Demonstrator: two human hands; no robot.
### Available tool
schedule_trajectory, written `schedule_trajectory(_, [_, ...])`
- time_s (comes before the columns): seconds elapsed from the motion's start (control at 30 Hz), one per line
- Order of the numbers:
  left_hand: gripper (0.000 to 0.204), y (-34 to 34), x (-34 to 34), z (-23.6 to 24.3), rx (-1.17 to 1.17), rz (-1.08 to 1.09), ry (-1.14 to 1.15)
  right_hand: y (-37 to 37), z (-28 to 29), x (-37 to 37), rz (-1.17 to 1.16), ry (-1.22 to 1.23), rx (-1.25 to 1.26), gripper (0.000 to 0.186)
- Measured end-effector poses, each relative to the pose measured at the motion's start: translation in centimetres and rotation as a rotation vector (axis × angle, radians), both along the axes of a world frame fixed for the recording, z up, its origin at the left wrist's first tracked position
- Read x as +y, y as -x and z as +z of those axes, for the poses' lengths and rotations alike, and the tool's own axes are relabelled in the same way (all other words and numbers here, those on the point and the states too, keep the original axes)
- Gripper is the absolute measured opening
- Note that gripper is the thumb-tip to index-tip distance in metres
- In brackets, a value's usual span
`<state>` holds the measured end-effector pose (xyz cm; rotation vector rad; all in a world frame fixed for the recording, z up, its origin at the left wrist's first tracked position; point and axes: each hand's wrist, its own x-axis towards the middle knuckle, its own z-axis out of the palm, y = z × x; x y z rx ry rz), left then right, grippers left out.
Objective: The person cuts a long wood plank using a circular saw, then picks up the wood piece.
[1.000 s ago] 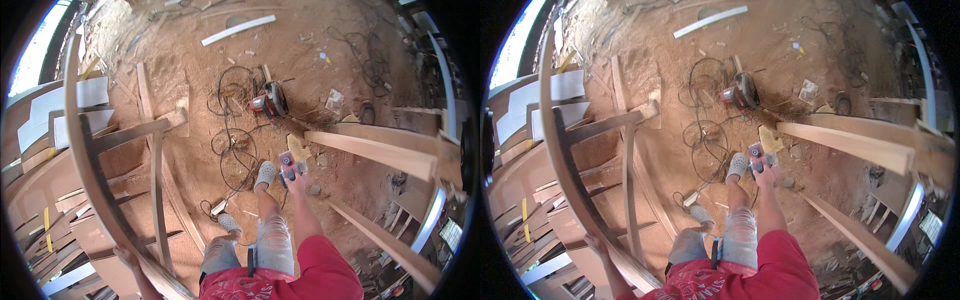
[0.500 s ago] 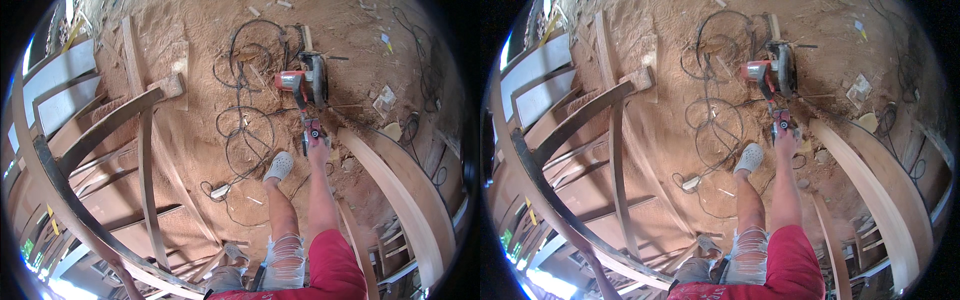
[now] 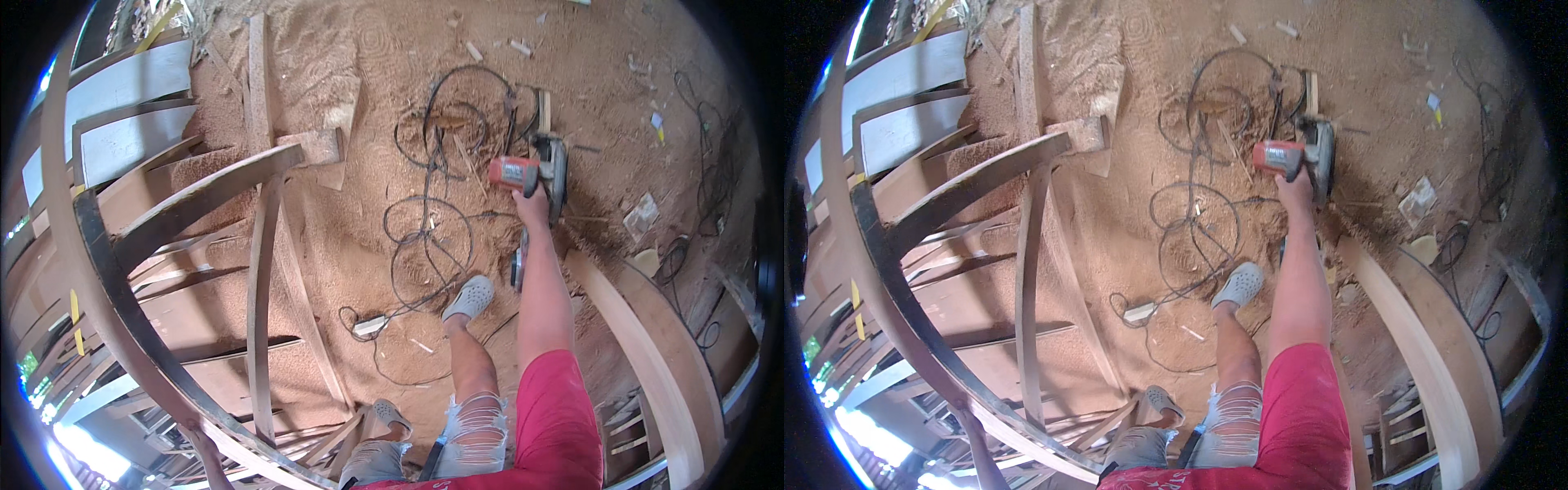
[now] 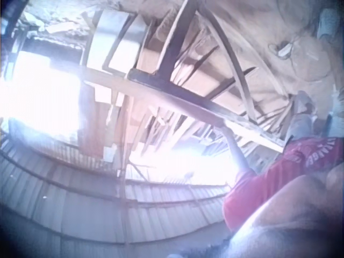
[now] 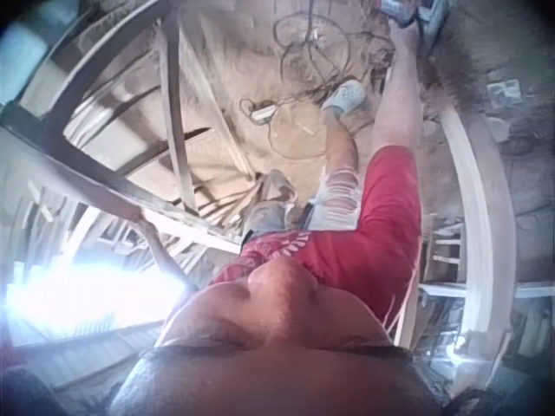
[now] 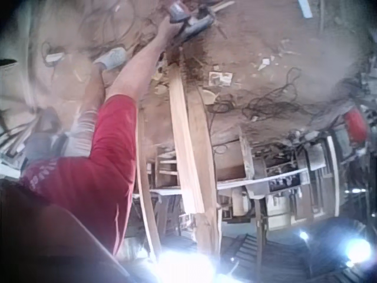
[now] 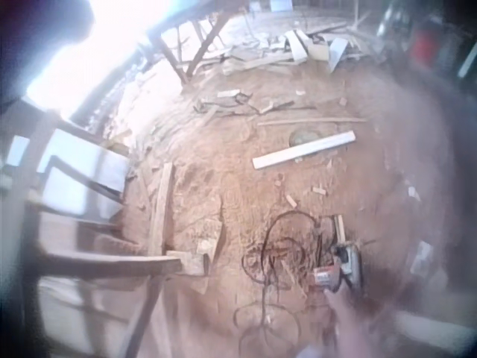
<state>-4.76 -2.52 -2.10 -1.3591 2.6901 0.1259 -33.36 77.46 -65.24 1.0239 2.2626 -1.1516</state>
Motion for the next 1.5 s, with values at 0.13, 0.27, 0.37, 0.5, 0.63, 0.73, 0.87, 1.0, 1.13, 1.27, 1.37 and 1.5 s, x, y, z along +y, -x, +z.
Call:
schedule_trajectory(0.13, [0.069, 3.1, 2.1, -2.5, -0.099, -0.095, -0.058, -1.5, 8.2, 5.4, -0.464, 0.292, 0.107, 0.017])
schedule_trajectory(0.27, [0.053, 1.5, 4.2, -1.0, 0.065, 0.046, -0.099, -2.2, 28.2, -1.0, -0.614, 0.459, 0.228, 0.027])
schedule_trajectory(0.37, [0.035, 2.6, 5.2, -2.0, 0.117, 0.003, -0.078, -8.0, 39.4, -7.8, -0.673, 0.371, 0.512, 0.006])
schedule_trajectory(0.5, [0.038, 4.4, 6.1, -2.3, 0.149, 0.105, -0.105, -7.4, 40.4, -6.0, -0.331, 0.293, 0.159, 0.007])
schedule_trajectory(0.63, [0.041, 7.6, 9.2, 0.9, 0.009, 0.051, -0.061, 5.6, 52.1, -10.6, -0.041, 0.047, 0.309, 0.011])
schedule_trajectory(0.73, [0.039, 5.0, 9.7, 0.2, -0.033, 0.061, 0.015, 2.7, 51.4, -11.0, 0.093, 0.075, 0.199, 0.008])
schedule_trajectory(0.87, [0.037, 7.3, 9.8, 0.6, -0.061, 0.009, -0.007, 16.1, 58.2, -16.2, 0.166, 0.022, -0.002, 0.009])
schedule_trajectory(1.0, [0.049, 9.2, 9.7, 0.5, -0.062, 0.099, -0.009, 23.1, 61.2, -17.8, 0.17, 0.128, 0.389, 0.014])
schedule_trajectory(1.13, [0.064, 19.7, 8.9, -0.1, -0.02, -0.057, -0.146, 33.7, 67.7, -22.7, 0.204, 0.124, 0.29, 0.024])
schedule_trajectory(1.27, [0.065, 37.0, 11.0, -0.3, 0.331, -0.188, -0.18, 41.7, 72.7, -24.3, 0.224, 0.172, 0.484, 0.013])
schedule_trajectory(1.37, [0.062, 49.6, 12.9, 1.6, 0.597, -0.338, -0.171, 47.6, 77.4, -25.0, 0.203, 0.386, 0.519, 0.008])
schedule_trajectory(1.5, [0.055, 59.7, 14.9, 1.0, 0.586, -0.231, -0.148, 55.0, 80.3, -24.8, 0.336, 0.45, 0.51, 0.006])
